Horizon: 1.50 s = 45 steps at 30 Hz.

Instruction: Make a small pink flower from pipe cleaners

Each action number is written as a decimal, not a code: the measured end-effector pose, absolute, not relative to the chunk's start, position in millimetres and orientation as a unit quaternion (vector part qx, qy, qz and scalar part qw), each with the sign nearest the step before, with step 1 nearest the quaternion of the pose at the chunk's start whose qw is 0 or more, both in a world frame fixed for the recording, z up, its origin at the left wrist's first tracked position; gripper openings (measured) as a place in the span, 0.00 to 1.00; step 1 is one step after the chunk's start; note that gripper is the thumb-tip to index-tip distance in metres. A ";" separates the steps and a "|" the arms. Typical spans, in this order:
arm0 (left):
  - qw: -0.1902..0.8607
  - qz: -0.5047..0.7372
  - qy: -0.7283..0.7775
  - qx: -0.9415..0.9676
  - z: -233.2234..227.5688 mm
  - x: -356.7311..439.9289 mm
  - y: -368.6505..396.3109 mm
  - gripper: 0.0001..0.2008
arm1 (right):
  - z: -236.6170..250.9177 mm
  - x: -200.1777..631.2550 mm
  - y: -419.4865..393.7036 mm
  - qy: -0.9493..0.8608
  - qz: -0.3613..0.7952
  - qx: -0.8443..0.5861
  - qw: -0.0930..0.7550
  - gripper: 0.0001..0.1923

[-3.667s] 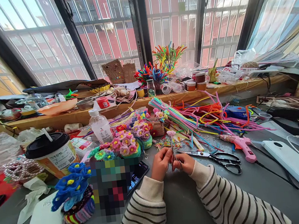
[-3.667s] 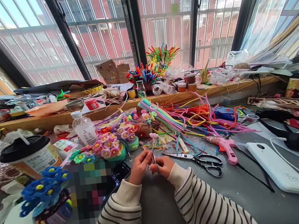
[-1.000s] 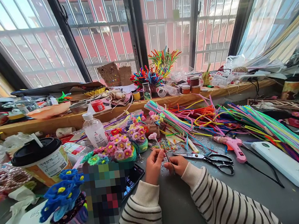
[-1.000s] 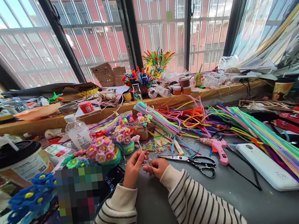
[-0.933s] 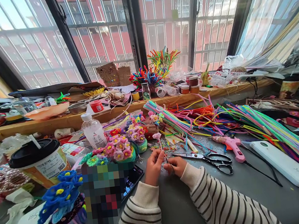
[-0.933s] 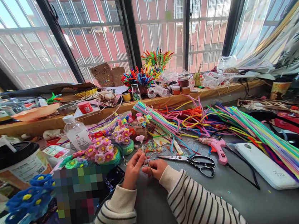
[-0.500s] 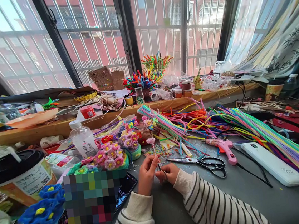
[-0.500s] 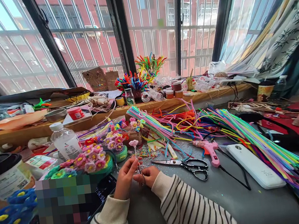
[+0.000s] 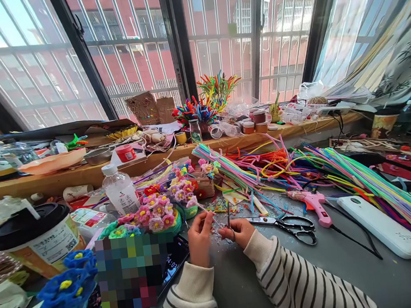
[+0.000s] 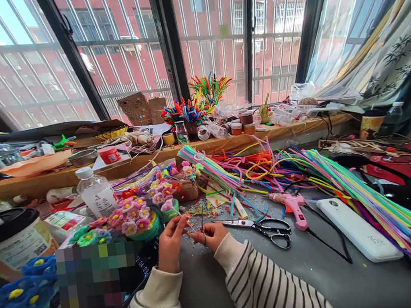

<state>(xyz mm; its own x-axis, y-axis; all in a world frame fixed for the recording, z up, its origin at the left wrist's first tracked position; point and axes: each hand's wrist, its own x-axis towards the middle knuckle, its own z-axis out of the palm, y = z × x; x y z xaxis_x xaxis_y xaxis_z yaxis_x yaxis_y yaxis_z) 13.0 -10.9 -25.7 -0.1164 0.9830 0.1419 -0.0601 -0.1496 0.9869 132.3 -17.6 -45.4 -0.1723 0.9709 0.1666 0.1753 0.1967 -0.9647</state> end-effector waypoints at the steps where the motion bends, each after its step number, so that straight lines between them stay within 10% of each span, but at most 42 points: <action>1: 0.452 0.587 0.471 0.479 -25.1 12.8 -11.1 0.13 | -45.0 132.3 -17.6 -0.624 0.442 -0.459 0.452 0.21; 45: 0.524 0.532 0.357 0.562 -21.1 21.6 -17.8 0.08 | -56.0 137.3 -6.4 -0.428 0.500 -0.520 0.545 0.22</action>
<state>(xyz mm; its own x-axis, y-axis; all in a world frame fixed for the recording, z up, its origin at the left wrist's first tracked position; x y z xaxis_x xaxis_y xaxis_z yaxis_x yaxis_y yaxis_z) 21.6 -17.8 -21.1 0.1800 0.9579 0.2235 -0.1566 -0.1965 0.9679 137.3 -6.4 -56.0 0.1350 0.9894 -0.0543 -0.0996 -0.0410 -0.9942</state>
